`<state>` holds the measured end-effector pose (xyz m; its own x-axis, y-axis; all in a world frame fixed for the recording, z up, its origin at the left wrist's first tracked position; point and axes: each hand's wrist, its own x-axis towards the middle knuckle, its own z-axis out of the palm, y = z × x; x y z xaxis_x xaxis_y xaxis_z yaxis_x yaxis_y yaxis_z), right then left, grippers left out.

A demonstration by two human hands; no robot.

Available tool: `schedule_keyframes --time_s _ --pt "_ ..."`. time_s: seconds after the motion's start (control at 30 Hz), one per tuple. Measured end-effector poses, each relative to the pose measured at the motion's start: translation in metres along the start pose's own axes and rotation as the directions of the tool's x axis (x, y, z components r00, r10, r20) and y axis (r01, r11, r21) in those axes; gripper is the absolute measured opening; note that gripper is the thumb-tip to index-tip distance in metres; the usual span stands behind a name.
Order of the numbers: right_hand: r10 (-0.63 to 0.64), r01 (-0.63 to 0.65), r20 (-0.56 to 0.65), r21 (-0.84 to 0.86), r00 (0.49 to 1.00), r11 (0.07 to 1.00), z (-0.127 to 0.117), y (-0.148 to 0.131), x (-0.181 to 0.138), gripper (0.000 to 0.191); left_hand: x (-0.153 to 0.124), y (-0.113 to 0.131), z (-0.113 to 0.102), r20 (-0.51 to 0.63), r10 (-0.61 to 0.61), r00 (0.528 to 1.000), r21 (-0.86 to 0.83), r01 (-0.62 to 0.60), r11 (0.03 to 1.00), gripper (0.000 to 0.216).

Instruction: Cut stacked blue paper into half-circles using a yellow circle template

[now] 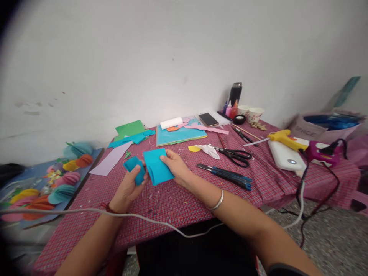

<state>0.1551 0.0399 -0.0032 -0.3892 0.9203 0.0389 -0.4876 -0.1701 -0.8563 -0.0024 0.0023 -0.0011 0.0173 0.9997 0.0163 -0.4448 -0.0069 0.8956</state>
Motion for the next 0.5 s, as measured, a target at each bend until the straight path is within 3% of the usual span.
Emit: schedule_keyframes --time_s 0.13,0.23,0.3,0.43,0.5 --pt "-0.113 0.112 0.002 -0.193 0.994 0.975 -0.001 0.0043 0.0014 0.029 -0.0033 -0.0027 0.0009 0.036 0.007 0.999 0.079 -0.009 0.997 0.03" --pt "-0.324 0.296 0.019 -0.465 0.946 0.834 -0.0014 0.0067 0.0018 0.015 -0.0043 -0.0067 0.0043 -0.004 -0.016 1.0 0.167 0.016 0.986 0.028" --pt "-0.383 0.347 0.055 -0.557 0.922 0.754 -0.0029 0.0072 0.0024 0.013 -0.0036 -0.0078 0.0067 -0.051 -0.024 0.998 0.191 0.033 0.981 0.026" --pt "-0.403 0.386 0.111 -0.593 0.908 0.707 -0.0077 0.0028 0.0013 0.037 0.0006 -0.004 0.0086 -0.165 0.04 0.985 0.089 -0.026 0.996 0.028" --pt "-0.474 0.468 0.202 -0.69 0.857 0.553 -0.0084 -0.0025 -0.0026 0.051 0.0027 -0.001 0.0079 -0.222 0.065 0.973 0.036 -0.059 0.998 0.031"
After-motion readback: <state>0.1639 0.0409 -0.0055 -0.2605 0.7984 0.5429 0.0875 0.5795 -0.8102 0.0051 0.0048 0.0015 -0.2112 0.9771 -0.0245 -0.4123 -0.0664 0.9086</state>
